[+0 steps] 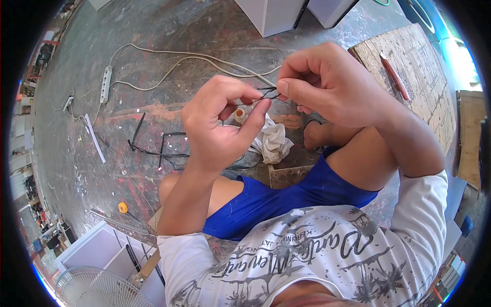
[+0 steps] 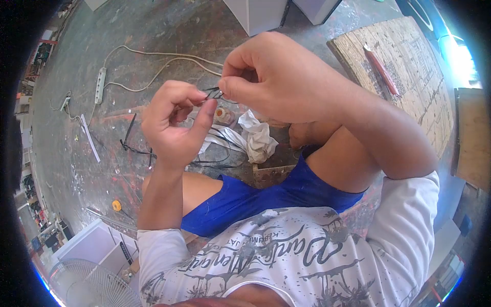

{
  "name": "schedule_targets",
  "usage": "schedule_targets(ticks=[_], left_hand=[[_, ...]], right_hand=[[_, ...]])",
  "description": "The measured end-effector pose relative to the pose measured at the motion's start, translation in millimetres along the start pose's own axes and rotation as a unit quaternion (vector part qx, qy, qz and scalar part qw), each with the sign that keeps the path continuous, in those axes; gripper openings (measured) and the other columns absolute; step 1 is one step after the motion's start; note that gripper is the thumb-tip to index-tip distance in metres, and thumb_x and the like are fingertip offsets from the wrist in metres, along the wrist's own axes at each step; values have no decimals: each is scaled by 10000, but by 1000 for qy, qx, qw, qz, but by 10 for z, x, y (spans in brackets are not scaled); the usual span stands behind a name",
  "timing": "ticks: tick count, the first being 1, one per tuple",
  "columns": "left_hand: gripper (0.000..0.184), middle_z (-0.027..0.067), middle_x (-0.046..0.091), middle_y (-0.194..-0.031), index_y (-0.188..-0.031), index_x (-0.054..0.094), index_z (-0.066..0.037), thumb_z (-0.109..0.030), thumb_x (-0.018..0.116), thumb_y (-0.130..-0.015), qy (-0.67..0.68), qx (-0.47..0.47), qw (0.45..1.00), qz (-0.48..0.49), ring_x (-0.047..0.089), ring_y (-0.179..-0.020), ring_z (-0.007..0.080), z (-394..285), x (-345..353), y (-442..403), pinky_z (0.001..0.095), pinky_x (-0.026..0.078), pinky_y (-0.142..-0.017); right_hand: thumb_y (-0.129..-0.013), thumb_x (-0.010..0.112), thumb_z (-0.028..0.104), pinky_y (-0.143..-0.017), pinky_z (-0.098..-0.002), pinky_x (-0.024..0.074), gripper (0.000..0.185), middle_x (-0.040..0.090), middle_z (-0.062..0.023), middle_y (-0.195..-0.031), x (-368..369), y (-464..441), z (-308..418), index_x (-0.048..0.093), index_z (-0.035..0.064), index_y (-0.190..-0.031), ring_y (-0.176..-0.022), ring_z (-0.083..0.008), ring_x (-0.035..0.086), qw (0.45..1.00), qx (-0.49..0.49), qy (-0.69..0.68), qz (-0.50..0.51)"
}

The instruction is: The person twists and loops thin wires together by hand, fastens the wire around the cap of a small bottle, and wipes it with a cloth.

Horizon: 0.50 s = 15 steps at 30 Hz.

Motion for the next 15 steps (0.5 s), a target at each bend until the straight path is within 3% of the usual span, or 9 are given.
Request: schedule_targets(ticks=[15], left_hand=[[165,1,706,-879,-961,705,-36,-11,816,-841,119,-74,988,-66,453,-575,-16,176,-43,123,165,313,-485]], right_hand=[[-950,648,185,-557,-317,473,252,631,-90,-648,29,10,16,710,-58,-927,-595,-111,573,999,-11,-42,-8]])
Point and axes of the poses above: each hand's wrist, its own y-axis away from the middle knuckle, its own x-axis out of the palm, z = x × y, the point moved 10 cm from there along -y, towards the middle knuckle
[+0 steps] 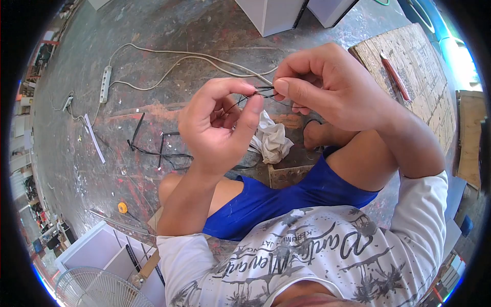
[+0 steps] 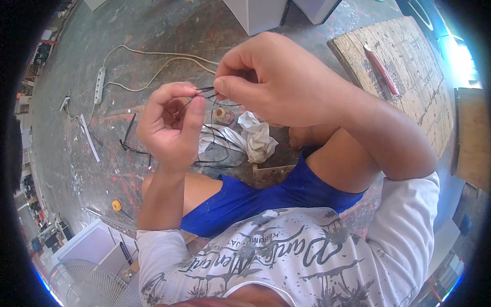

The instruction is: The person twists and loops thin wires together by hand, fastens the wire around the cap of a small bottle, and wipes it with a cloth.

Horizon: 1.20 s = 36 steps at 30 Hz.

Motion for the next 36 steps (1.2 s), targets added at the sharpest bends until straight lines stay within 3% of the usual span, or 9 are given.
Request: schedule_targets(ticks=[5,8,11,17,19,28,36], left_hand=[[170,-4,703,-903,-1017,691,-23,19,785,-882,62,-72,995,5,478,-632,-30,117,35,33,149,346,-524],[205,-1,701,-910,-1057,682,-20,26,788,-887,106,-107,989,14,489,-649,-30,203,70,60,145,357,-535],[228,-5,696,-901,-1070,681,-18,23,801,-881,130,-116,985,11,488,-647,-29,212,87,60,145,357,-536],[206,-29,671,-840,-1034,698,-17,15,819,-870,110,-101,989,22,478,-635,-32,187,68,59,147,349,-533],[197,-35,662,-826,-1022,702,-18,14,821,-868,113,-108,988,17,475,-632,-34,184,61,64,147,345,-530],[278,37,743,-923,-1093,699,-29,19,829,-852,87,-19,996,-24,449,-607,-37,20,10,-7,150,301,-500],[267,49,771,-922,-1044,754,-51,43,834,-808,-87,101,991,21,449,-539,4,-190,26,-38,184,301,-464]], right_hand=[[-990,641,197,-557,-280,472,259,636,-24,-679,12,5,-6,715,-50,-965,-612,-79,579,998,19,-58,8],[-1014,640,213,-562,-260,480,272,637,-7,-708,-3,-15,38,718,-47,-989,-630,-64,590,997,-32,-73,-8],[-1059,627,209,-666,-215,505,256,666,16,-845,22,-8,12,702,-33,-1023,-763,-21,589,997,19,-66,27],[-1061,627,221,-646,-209,481,258,636,37,-805,38,-9,52,705,-20,-1009,-739,-12,565,999,-5,-41,25],[-1024,647,208,-596,-259,484,257,641,-21,-730,15,-9,59,720,-37,-999,-670,-59,590,999,-34,-31,-7],[-960,670,177,-531,-309,430,239,608,-82,-637,-30,15,102,721,-56,-937,-581,-95,529,998,-48,3,-33],[-927,655,179,-526,-322,450,245,605,-88,-613,-34,26,116,708,-55,-873,-557,-106,534,998,-38,30,-26]])
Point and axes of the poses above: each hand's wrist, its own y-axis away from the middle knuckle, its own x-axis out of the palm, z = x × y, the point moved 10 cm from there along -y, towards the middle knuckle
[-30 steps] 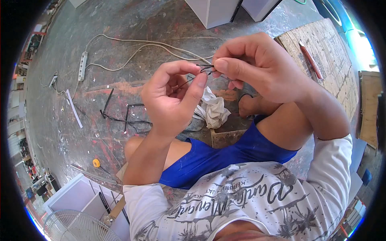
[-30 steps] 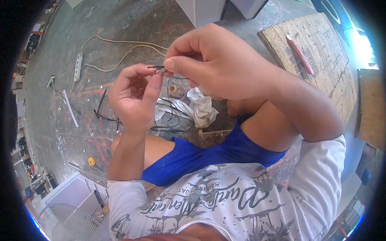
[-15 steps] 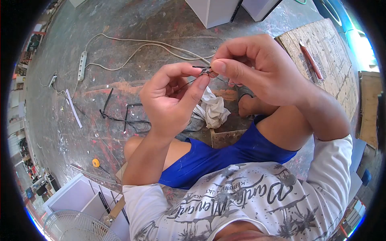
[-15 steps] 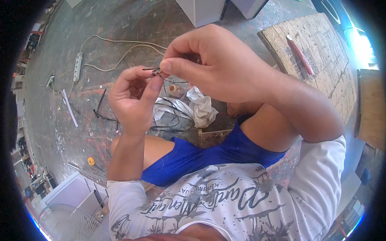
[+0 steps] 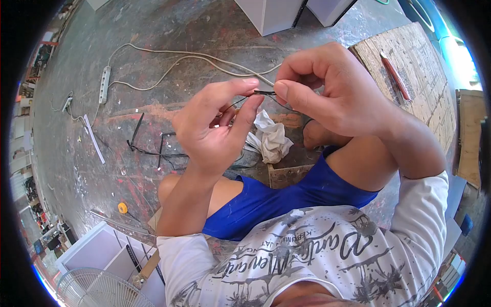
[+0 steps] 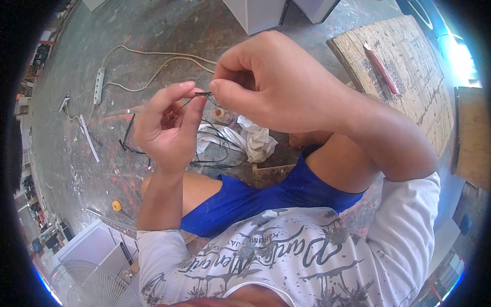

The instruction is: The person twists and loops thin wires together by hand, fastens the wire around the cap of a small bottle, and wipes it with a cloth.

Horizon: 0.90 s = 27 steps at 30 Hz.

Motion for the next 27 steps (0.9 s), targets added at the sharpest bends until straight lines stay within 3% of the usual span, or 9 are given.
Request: schedule_targets(ticks=[7,11,16,20,23,27], left_hand=[[244,45,762,-914,-995,779,-69,66,820,-796,-22,-22,999,28,463,-539,15,-6,60,-25,194,314,-464],[210,11,738,-897,-996,774,-52,59,800,-820,46,-111,991,58,442,-561,-7,156,113,19,183,303,-476],[156,-17,717,-920,-1027,759,-21,25,769,-879,196,-234,946,105,428,-604,-23,408,237,159,173,303,-517],[177,7,721,-971,-1077,736,7,-7,769,-904,273,-302,906,118,522,-700,-8,465,293,231,168,387,-596],[201,25,722,-1005,-1108,722,19,-25,764,-916,304,-317,890,121,604,-797,24,482,307,247,182,467,-681],[194,38,720,-1032,-1118,714,18,-48,742,-938,353,-348,859,125,653,-894,71,507,313,284,225,522,-785]], right_hand=[[-922,653,166,-536,-326,460,224,605,-111,-619,-8,-13,25,706,-48,-881,-557,-124,541,999,-32,29,-2],[-929,669,157,-546,-343,474,200,626,-140,-644,-66,-28,61,717,-35,-898,-542,-174,561,996,-62,59,-25],[-902,715,155,-575,-391,502,165,660,-171,-706,-89,-33,166,734,-9,-911,-589,-302,619,979,-124,152,-49],[-909,714,92,-633,-380,496,109,658,-135,-782,-52,-8,204,692,-15,-911,-705,-313,630,967,-162,193,-45],[-902,717,90,-629,-385,494,108,655,-139,-778,-44,-3,210,694,-15,-906,-701,-323,628,964,-170,196,-47],[-897,720,133,-634,-441,515,144,676,-187,-787,-54,-18,225,720,-10,-918,-710,-388,652,969,-168,175,-53]])
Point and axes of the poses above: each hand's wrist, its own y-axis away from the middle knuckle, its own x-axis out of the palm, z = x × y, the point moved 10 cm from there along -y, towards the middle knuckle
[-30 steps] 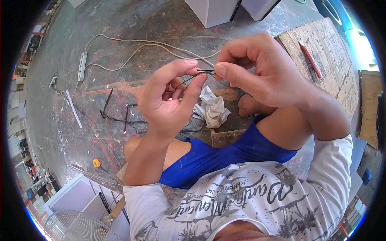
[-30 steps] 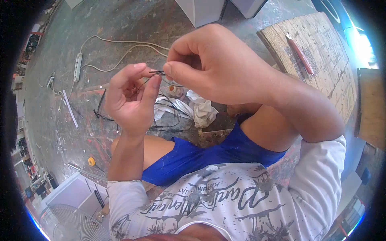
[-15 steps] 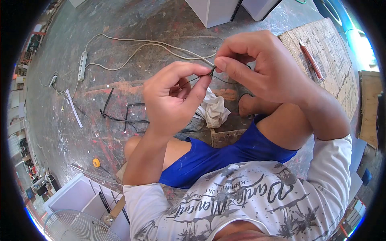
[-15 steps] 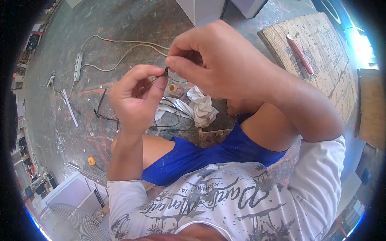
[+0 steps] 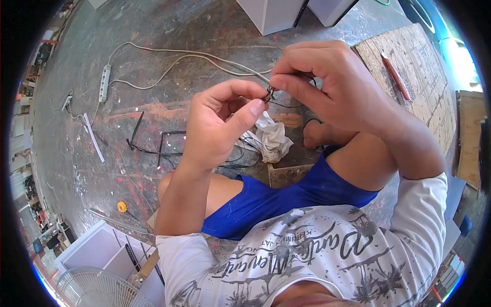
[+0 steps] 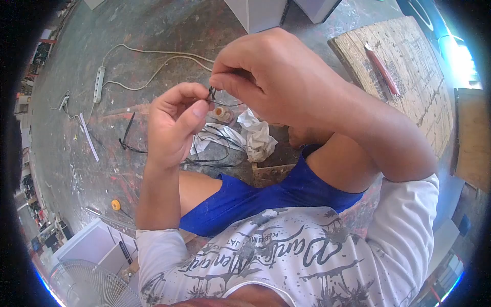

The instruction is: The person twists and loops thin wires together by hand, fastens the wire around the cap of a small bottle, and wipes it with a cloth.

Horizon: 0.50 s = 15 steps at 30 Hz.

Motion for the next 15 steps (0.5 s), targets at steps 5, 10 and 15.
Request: schedule_targets(ticks=[5,10,15], left_hand=[[161,40,707,-1043,-1100,710,15,-67,709,-962,47,-8,999,21,651,-928,88,2,29,-1,251,522,-836],[126,20,683,-1029,-1079,705,11,-48,688,-969,38,31,999,23,612,-880,63,-68,58,-15,228,486,-783],[97,6,658,-991,-1051,707,-3,-4,681,-958,-57,123,991,-2,535,-768,16,-239,68,4,180,398,-651]], right_hand=[[-919,700,114,-653,-440,504,143,672,-193,-817,41,-6,20,692,-24,-956,-742,-386,648,999,-11,-35,19],[-938,682,119,-654,-434,499,149,666,-185,-809,64,-5,38,689,-28,-967,-732,-370,646,997,-11,-56,43],[-994,634,162,-644,-372,516,200,657,-140,-758,232,89,-125,692,-30,-997,-700,-232,672,961,140,-209,112]])
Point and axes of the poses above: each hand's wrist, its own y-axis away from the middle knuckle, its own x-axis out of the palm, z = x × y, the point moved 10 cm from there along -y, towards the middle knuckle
